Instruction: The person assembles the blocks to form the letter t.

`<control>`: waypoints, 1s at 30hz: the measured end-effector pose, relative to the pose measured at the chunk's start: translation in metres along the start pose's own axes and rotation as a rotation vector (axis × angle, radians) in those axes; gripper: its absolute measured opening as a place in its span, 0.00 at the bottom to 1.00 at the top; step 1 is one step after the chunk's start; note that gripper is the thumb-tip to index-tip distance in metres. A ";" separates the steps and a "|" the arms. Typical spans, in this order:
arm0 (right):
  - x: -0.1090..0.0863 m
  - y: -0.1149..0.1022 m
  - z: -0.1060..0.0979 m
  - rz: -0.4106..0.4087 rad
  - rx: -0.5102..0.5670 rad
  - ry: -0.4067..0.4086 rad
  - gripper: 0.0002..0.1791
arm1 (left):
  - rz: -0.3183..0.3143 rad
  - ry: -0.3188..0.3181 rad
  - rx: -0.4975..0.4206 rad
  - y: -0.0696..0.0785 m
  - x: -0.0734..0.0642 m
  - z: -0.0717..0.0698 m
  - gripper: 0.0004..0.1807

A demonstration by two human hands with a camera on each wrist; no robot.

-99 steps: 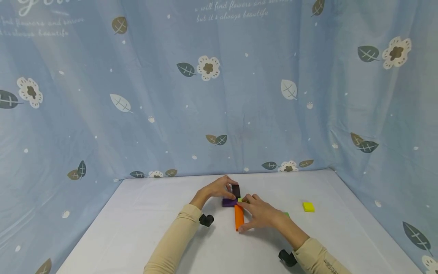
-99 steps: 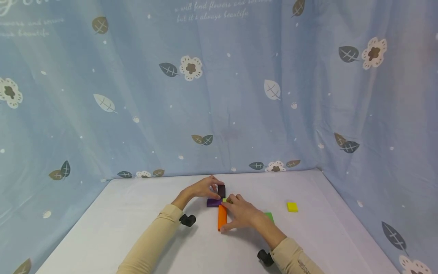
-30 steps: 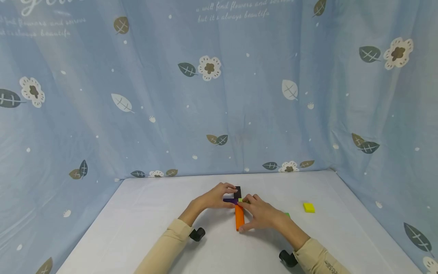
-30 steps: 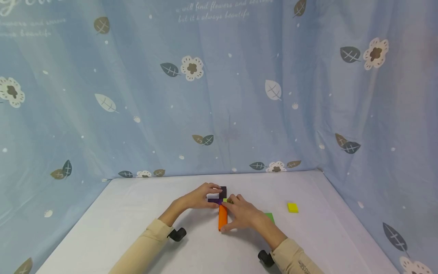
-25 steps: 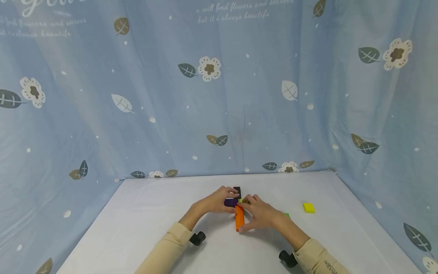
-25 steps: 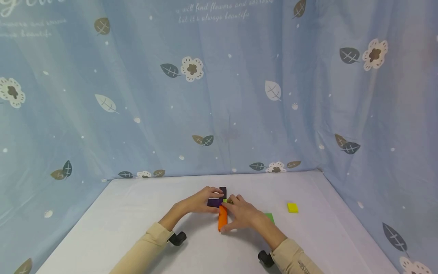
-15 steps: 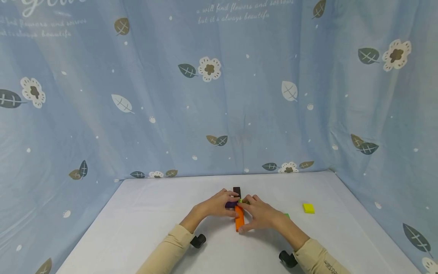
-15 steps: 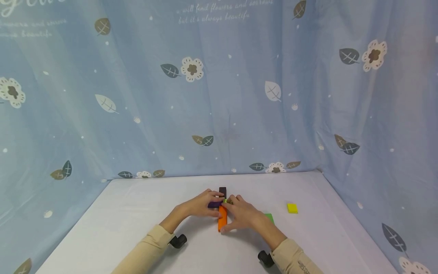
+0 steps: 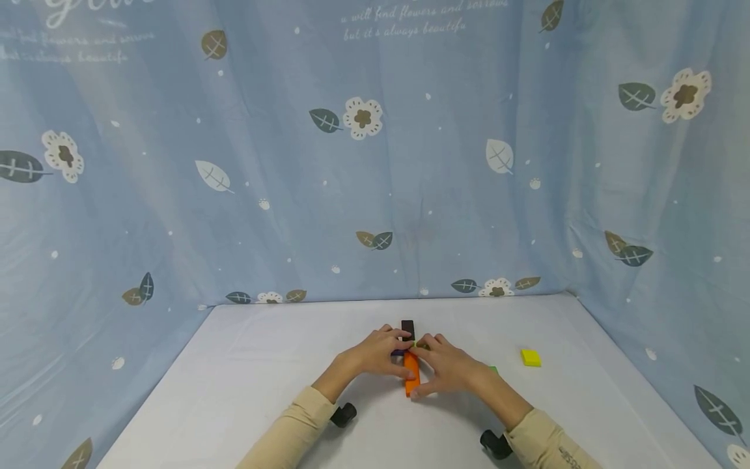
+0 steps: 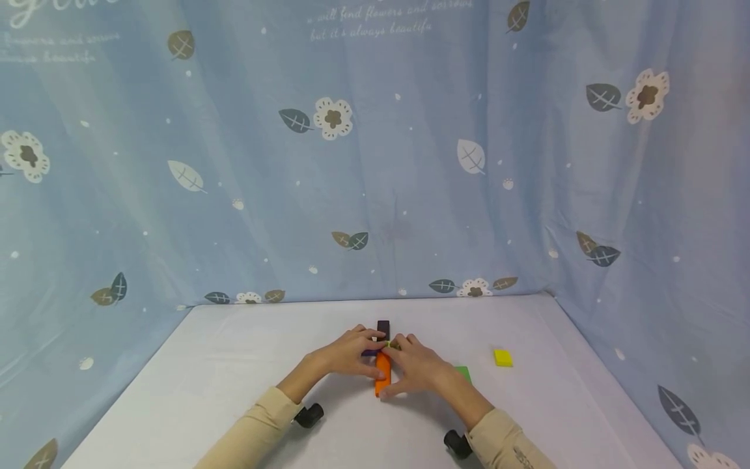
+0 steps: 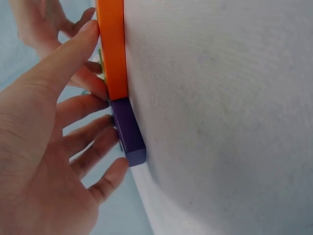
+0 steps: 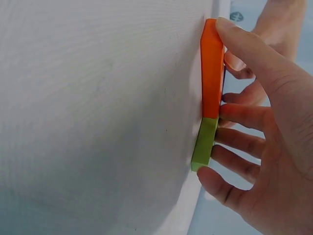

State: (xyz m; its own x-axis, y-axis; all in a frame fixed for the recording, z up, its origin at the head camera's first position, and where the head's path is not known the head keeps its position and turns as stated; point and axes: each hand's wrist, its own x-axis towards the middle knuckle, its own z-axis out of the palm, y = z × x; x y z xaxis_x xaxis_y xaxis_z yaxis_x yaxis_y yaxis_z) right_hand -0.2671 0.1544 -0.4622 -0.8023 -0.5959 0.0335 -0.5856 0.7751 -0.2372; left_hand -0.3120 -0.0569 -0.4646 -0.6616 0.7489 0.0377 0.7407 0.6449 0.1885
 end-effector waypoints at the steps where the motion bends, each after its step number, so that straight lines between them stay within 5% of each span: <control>1: 0.000 0.000 0.000 0.000 0.003 0.001 0.49 | -0.004 0.001 -0.002 0.001 0.000 0.000 0.41; 30: -0.007 -0.008 -0.002 -0.002 0.034 0.041 0.47 | -0.049 -0.008 -0.039 0.000 -0.004 -0.001 0.38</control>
State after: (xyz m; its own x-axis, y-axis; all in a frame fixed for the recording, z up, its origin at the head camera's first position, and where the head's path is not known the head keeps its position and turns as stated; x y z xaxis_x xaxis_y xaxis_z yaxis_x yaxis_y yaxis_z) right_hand -0.2572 0.1529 -0.4586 -0.8054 -0.5882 0.0734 -0.5838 0.7657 -0.2700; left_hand -0.3087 -0.0600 -0.4641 -0.6956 0.7181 0.0195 0.7025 0.6743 0.2278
